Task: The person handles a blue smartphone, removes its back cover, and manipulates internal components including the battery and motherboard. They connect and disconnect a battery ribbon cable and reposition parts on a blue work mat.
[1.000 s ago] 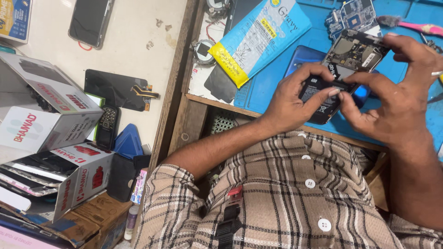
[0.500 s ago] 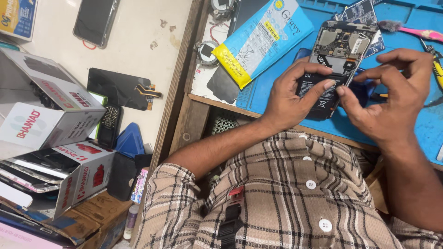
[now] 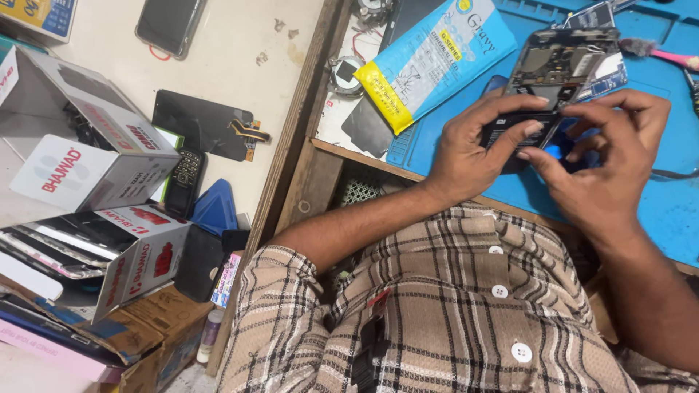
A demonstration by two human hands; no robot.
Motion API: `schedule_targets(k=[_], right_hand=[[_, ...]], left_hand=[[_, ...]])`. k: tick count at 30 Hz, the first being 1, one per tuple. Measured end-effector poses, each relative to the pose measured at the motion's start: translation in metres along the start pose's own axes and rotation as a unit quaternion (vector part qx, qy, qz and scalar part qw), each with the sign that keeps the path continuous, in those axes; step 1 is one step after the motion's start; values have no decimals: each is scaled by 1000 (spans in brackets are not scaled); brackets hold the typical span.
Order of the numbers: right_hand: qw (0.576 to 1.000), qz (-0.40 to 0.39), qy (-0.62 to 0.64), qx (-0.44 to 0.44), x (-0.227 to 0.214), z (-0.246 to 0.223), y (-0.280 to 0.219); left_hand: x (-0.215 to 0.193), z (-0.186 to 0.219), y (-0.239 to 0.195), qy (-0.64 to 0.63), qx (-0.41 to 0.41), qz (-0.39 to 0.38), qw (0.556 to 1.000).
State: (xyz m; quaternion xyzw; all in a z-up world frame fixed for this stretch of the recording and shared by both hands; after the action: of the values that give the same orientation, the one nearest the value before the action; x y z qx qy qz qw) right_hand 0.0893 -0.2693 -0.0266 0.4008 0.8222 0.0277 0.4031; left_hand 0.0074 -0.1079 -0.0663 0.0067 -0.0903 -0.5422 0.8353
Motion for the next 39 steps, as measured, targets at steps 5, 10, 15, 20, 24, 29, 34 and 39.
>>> schedule_targets(k=[5,10,15,20,24,29,34,39], right_hand=[[991,-15,126,46,7,16,-6],[976,-23,207,65,9,21,-10],[955,-5,281,93,5,26,-5],[963,-22,246,109,3,25,-4],[956,-8,270,112,1,21,0],[963,-15,244,114,-1,17,4],[973,-13,206,102,-4,21,5],[946,29,309,90,-5,22,5]], left_hand=[[2,2,-1,34,-8,-20,999],[3,-5,7,-42,-59,-43,996],[1,-17,7,57,-111,-28,992],[3,-20,10,-58,-39,-30,997],[4,-23,10,-86,-42,-35,995],[2,-19,8,29,-15,-6,999],[3,-16,8,39,-19,-8,999],[3,-14,8,34,-46,-9,998]])
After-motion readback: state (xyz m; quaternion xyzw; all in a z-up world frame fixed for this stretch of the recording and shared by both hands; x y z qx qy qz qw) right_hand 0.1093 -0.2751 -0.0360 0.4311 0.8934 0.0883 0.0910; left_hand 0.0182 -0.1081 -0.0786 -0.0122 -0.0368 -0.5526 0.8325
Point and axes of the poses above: each hand's wrist, its own y-axis towards the middle knuckle, its own x-axis out of the palm, z = x × y, the point moved 3 cm from there along y, towards the middle knuckle, and after that the axes turned 9 degrees about -x, right-handed, at the moved point
